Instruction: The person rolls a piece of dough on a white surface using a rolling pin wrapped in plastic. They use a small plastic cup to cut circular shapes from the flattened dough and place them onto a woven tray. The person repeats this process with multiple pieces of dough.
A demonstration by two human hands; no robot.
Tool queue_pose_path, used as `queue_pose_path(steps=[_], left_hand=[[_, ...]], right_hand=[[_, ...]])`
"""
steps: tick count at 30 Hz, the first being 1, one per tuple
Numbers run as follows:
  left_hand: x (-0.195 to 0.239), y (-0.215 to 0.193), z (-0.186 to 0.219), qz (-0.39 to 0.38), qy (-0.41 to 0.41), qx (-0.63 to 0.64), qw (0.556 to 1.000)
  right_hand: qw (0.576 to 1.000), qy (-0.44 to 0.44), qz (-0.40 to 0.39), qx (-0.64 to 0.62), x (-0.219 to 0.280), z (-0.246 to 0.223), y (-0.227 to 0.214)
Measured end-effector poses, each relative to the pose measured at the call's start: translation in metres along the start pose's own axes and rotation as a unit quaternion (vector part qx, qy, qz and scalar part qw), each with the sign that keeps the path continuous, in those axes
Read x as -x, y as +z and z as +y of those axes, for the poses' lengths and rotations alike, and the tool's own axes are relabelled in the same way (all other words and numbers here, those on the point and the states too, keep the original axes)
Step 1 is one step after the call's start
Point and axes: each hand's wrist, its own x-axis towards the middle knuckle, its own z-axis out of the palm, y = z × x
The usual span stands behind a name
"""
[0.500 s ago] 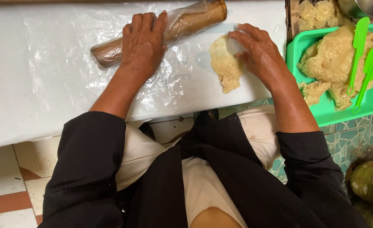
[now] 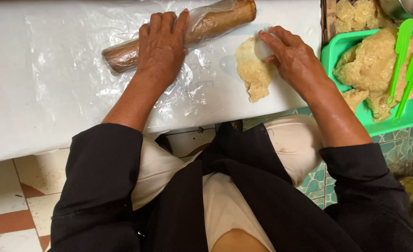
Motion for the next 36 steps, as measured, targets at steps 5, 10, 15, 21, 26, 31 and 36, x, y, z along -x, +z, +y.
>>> queue_pose_path(steps=[5, 10, 15, 21, 26, 31, 36], left_hand=[[0.002, -0.001, 0.0, 0.02, 0.005, 0.01, 1.0], [0.003, 0.001, -0.001, 0.027, 0.01, 0.004, 1.0], [0.001, 0.0, 0.0, 0.019, 0.006, 0.003, 1.0], [0.001, -0.001, 0.001, -0.014, -0.002, 0.008, 1.0], [0.001, 0.0, 0.002, -0.003, -0.007, 0.007, 1.0], [-0.001, -0.003, 0.003, -0.007, -0.003, 0.002, 1.0], [-0.001, -0.002, 0.003, 0.0, -0.004, 0.009, 1.0]], right_hand=[[0.998, -0.006, -0.002, 0.059, -0.001, 0.0, 0.002], [0.997, -0.016, -0.021, 0.07, -0.003, 0.002, 0.0], [0.991, 0.049, -0.045, 0.113, -0.007, -0.001, 0.009], [0.996, 0.031, -0.03, 0.083, -0.005, 0.004, 0.009], [0.998, 0.026, -0.019, 0.061, -0.004, 0.008, 0.006], [0.996, 0.065, -0.048, 0.03, -0.004, 0.01, 0.007], [0.983, 0.124, -0.101, 0.088, -0.007, 0.014, 0.012]])
